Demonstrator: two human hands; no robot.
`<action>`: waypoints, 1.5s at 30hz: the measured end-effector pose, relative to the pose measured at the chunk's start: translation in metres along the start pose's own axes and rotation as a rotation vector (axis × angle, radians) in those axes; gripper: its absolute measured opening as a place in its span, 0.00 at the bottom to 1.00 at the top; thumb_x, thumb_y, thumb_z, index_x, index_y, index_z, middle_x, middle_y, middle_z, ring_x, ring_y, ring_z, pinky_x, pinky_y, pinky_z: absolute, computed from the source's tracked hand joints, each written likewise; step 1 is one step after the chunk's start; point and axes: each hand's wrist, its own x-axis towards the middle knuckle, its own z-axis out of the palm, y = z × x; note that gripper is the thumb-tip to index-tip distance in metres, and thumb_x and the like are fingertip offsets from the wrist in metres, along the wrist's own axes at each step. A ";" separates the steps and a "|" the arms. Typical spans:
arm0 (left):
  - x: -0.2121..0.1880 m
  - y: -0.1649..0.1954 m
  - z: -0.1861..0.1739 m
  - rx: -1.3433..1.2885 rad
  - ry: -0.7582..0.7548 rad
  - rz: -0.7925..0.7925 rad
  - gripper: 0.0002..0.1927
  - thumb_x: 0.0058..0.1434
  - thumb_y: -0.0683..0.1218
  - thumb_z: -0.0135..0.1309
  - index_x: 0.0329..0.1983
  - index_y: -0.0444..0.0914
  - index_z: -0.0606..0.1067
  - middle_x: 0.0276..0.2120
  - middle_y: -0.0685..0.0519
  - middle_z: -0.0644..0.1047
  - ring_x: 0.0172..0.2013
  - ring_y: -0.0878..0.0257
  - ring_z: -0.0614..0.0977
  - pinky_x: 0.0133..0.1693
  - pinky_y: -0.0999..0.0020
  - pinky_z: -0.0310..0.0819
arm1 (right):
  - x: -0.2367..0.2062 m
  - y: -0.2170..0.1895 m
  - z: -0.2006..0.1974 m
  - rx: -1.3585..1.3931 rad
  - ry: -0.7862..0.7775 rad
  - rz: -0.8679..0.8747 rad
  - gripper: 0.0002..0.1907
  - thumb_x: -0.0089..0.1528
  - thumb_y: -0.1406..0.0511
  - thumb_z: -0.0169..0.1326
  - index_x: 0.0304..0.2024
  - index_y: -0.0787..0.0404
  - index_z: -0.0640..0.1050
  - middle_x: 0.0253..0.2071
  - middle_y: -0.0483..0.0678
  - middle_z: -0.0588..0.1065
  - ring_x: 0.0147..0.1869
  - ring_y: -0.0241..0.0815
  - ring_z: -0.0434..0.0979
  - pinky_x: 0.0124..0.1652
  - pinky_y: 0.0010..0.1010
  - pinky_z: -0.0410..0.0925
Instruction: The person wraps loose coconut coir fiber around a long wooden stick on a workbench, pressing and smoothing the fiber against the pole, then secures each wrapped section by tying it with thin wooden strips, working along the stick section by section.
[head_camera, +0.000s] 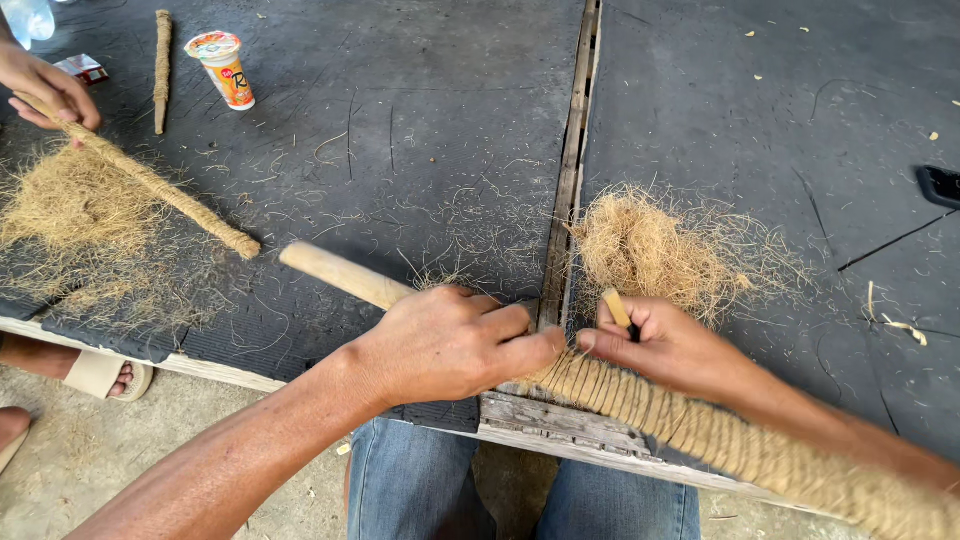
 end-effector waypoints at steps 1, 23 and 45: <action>0.004 0.001 0.001 -0.038 -0.025 -0.068 0.16 0.61 0.47 0.54 0.52 0.43 0.71 0.27 0.56 0.74 0.25 0.60 0.82 0.22 0.63 0.74 | 0.003 0.008 0.005 0.209 -0.005 0.020 0.17 0.64 0.58 0.57 0.26 0.57 0.68 0.21 0.39 0.62 0.24 0.31 0.58 0.23 0.30 0.56; 0.038 -0.004 0.009 0.025 -0.108 -0.621 0.07 0.62 0.42 0.52 0.36 0.36 0.66 0.24 0.44 0.79 0.24 0.44 0.84 0.22 0.53 0.78 | -0.027 -0.076 0.057 -0.608 0.365 -0.559 0.16 0.61 0.62 0.62 0.25 0.62 0.71 0.24 0.49 0.68 0.24 0.46 0.71 0.25 0.39 0.66; 0.009 -0.001 0.036 0.482 -0.214 -0.262 0.11 0.63 0.48 0.54 0.41 0.35 0.72 0.22 0.56 0.74 0.18 0.67 0.79 0.17 0.72 0.73 | -0.022 -0.136 -0.025 -0.966 0.107 -0.842 0.07 0.59 0.74 0.55 0.29 0.60 0.72 0.20 0.44 0.68 0.22 0.37 0.68 0.17 0.26 0.65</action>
